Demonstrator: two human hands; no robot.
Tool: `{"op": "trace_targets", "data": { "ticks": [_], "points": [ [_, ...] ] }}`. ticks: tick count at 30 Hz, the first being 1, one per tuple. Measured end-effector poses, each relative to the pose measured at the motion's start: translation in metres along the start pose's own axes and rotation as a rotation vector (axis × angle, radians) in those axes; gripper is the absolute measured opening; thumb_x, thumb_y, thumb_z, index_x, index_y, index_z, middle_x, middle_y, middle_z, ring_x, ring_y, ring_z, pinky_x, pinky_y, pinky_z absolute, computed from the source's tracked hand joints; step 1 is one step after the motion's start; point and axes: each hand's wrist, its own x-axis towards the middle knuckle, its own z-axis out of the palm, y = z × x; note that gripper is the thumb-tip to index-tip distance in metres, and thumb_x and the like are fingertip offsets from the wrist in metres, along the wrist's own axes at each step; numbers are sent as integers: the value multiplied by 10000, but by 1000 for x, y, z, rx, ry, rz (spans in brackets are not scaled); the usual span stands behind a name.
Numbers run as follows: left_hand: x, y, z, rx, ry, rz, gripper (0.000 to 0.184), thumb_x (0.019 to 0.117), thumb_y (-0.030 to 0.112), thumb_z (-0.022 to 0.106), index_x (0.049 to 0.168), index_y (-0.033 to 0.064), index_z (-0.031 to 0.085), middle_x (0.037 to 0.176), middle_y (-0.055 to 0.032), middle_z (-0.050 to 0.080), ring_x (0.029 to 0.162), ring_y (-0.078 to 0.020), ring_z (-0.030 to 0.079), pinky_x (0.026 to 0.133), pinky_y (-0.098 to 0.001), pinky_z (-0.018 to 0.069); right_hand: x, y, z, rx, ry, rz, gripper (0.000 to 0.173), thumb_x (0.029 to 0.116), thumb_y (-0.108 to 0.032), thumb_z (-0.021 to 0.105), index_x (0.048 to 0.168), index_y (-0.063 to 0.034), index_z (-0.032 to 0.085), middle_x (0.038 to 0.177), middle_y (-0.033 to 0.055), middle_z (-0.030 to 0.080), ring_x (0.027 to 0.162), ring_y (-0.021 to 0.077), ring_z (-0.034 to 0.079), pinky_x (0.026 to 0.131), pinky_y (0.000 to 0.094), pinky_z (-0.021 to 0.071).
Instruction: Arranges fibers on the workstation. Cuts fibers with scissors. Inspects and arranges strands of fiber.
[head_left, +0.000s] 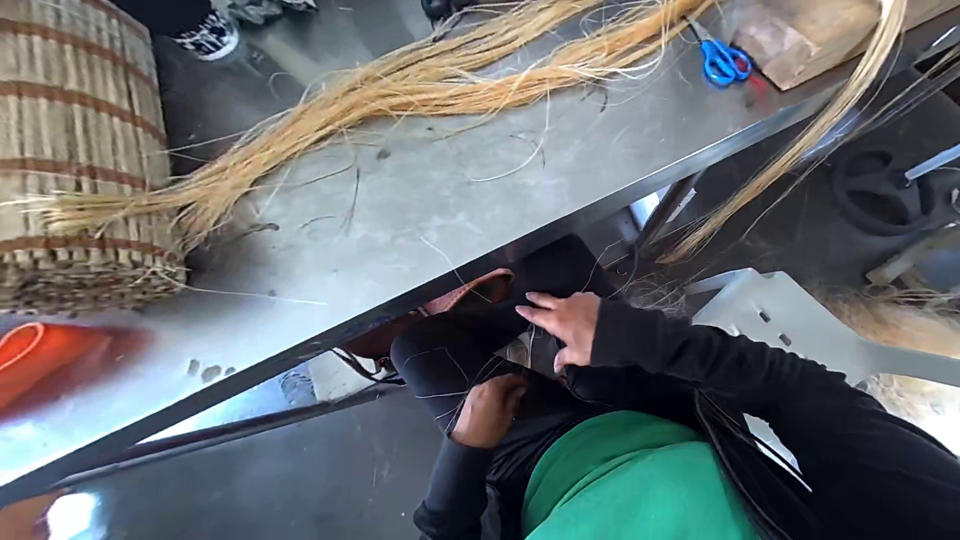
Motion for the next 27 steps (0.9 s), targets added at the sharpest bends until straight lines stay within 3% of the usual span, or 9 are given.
{"op": "trace_targets", "data": {
  "ticks": [2, 4, 7, 9, 12, 17, 19, 21, 27],
  "points": [
    [-7, 7, -1, -41, 237, 247, 231, 1011, 60, 539, 1000, -54, 740, 888, -187, 732, 768, -281, 723, 777, -463, 599, 13, -14, 9, -19, -196, 14, 1076, 794, -291, 894, 1643, -144, 250, 1653, 249, 264, 1149, 499, 618, 896, 669, 500],
    [-10, 12, -5, -244, 392, 516, 245, 1011, 77, 519, 947, -31, 729, 801, -74, 703, 654, -83, 659, 649, -246, 584, 14, -16, 19, 148, -269, -109, 1111, 772, -278, 916, 1637, -93, 242, 1490, 294, 483, 1226, 477, 585, 1010, 654, 442],
    [-12, 21, -20, -668, 265, 806, 244, 1081, 176, 509, 1030, 61, 719, 894, 27, 697, 750, -2, 656, 695, -183, 580, 12, -7, 30, 538, -280, -251, 810, 841, -152, 850, 1511, 29, 431, 1009, 237, 673, 851, 272, 632, 782, 441, 539],
    [-14, 20, -26, -807, 219, 849, 209, 1052, 215, 581, 1156, 120, 736, 1077, 4, 729, 828, -60, 699, 714, -230, 609, -1, -5, 22, 681, -214, -213, 255, 973, -94, 670, 1118, 115, 664, 790, 154, 663, 633, 132, 551, 618, 320, 488],
    [-23, 6, -37, -810, 339, 761, 355, 971, 288, 712, 1300, 156, 689, 1352, -42, 656, 867, -117, 731, 642, -239, 626, -25, 31, -8, 875, 24, -215, 279, 996, -33, 439, 782, 39, 603, 565, -22, 506, 443, 1, 422, 440, 185, 379],
    [-34, -35, -43, -723, 604, 555, 305, 975, 181, 660, 1261, 79, 683, 1267, -21, 710, 856, -97, 733, 660, -229, 611, -89, 165, -85, 583, 612, 447, 222, 1067, -141, 460, 1040, -10, 636, 660, 2, 524, 491, 60, 455, 467, 242, 429],
    [-37, -44, -38, -646, 669, 427, 260, 956, 80, 613, 1192, -4, 680, 1149, -20, 743, 822, -61, 723, 673, -212, 605, -118, 223, -111, 296, 865, 922, 323, 1049, -182, 536, 1265, 25, 658, 1137, 255, 679, 1008, 362, 656, 908, 554, 510],
    [-36, -47, -29, -552, 724, 314, 280, 928, 74, 632, 1177, -49, 675, 1155, -64, 721, 796, -28, 702, 658, -185, 589, -146, 269, -114, 188, 1039, 1207, 451, 1085, -270, 430, 1365, 44, 594, 1423, 294, 563, 1372, 433, 506, 1155, 576, 356],
    [0, -37, 9, -104, 171, -3, 1163, 724, 351, 927, 1622, 46, 255, 1619, -298, 292, 865, -285, 713, 737, -453, 597, -123, 313, -18, 281, 623, 1156, 464, 1039, -203, 593, 1410, 69, 536, 1368, 380, 552, 1267, 553, 541, 1057, 695, 406]
  ]
}}
